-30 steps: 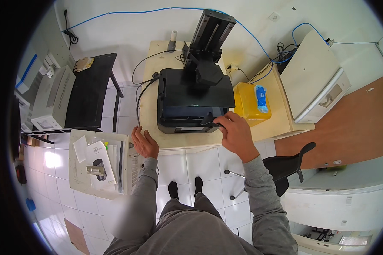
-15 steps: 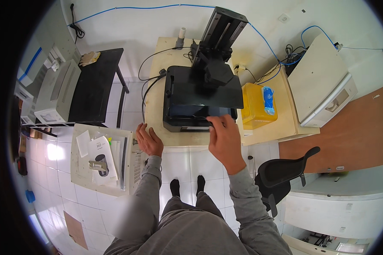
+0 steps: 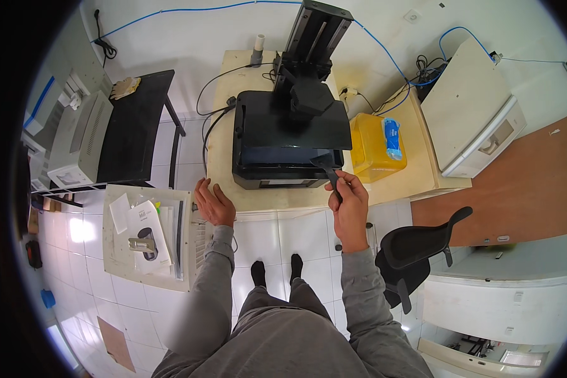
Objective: Navigating the 3D printer's interface to start a print and cleaning tools in a dental lab setting.
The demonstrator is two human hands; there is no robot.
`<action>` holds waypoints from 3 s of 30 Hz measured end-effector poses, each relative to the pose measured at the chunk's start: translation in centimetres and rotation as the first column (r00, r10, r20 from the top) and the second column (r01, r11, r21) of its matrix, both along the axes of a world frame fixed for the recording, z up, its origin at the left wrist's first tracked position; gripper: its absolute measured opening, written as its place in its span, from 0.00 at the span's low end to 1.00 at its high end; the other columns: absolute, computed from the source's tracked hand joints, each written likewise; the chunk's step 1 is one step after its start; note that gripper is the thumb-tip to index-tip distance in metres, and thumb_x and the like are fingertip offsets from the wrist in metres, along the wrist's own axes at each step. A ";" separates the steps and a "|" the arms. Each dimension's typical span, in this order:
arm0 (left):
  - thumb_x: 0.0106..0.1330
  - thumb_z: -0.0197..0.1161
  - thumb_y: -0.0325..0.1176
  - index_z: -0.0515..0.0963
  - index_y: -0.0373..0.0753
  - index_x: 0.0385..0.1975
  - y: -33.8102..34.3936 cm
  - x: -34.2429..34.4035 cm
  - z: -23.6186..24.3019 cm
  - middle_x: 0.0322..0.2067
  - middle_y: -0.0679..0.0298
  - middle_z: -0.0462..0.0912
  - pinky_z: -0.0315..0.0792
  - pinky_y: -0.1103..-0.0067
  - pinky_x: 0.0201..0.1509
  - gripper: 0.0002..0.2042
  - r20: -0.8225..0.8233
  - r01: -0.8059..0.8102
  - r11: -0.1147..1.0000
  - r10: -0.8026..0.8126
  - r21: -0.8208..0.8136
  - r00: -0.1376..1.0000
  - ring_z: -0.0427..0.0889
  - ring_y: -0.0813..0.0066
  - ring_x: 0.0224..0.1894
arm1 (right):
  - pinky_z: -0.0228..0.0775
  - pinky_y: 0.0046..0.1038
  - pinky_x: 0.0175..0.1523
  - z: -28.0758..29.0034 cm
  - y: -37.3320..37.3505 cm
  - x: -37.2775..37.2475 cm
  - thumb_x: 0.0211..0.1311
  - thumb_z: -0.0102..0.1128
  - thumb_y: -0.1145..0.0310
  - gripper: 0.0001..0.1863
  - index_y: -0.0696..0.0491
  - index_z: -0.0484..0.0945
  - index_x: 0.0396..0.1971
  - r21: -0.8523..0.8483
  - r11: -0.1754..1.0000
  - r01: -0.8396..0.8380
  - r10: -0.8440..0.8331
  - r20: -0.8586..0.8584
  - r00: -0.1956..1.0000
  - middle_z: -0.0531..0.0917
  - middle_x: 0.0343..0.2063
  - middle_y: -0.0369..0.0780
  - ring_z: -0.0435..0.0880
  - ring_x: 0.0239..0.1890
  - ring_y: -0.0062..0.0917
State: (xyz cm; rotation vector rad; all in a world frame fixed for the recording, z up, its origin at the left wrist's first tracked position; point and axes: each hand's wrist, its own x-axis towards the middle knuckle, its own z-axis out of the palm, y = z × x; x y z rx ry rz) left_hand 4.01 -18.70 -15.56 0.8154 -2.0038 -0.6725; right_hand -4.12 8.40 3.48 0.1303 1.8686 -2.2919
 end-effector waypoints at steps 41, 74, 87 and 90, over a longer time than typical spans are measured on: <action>0.80 0.55 0.30 0.73 0.33 0.32 -0.8 -1.7 -1.4 0.29 0.47 0.74 0.68 0.59 0.36 0.11 0.159 0.256 0.919 -0.216 -0.301 0.963 0.74 0.40 0.33 | 0.63 0.51 0.58 -20.1 5.4 -9.9 0.65 0.67 0.68 0.23 0.60 0.77 0.59 0.664 0.437 0.607 0.069 -0.698 0.713 0.74 0.50 0.52 0.73 0.53 0.51; 0.75 0.60 0.42 0.80 0.37 0.25 -0.1 -1.2 -1.1 0.25 0.47 0.82 0.74 0.56 0.34 0.17 0.191 0.157 0.936 -0.100 -0.314 0.977 0.83 0.40 0.31 | 0.70 0.27 0.23 -20.0 -0.3 -5.9 0.67 0.65 0.76 0.25 0.55 0.82 0.64 0.292 0.789 0.540 0.383 -0.922 -0.061 0.83 0.21 0.35 0.77 0.15 0.25; 0.74 0.58 0.45 0.86 0.38 0.28 -1.2 -1.5 -2.1 0.27 0.47 0.86 0.78 0.53 0.38 0.18 0.099 0.105 0.901 -0.070 -0.421 0.993 0.85 0.39 0.33 | 0.74 0.33 0.24 -20.8 -1.3 -5.6 0.71 0.65 0.71 0.23 0.48 0.81 0.66 0.167 0.727 0.666 0.319 -0.941 -0.112 0.88 0.26 0.42 0.85 0.19 0.35; 0.74 0.58 0.46 0.88 0.39 0.31 -1.6 -1.7 -2.1 0.30 0.46 0.88 0.79 0.52 0.42 0.18 0.088 0.114 0.896 -0.085 -0.428 0.993 0.87 0.39 0.36 | 0.75 0.35 0.24 -20.9 -1.5 -5.7 0.74 0.63 0.69 0.20 0.46 0.82 0.63 0.132 0.709 0.693 0.313 -0.939 -0.142 0.89 0.27 0.43 0.85 0.20 0.38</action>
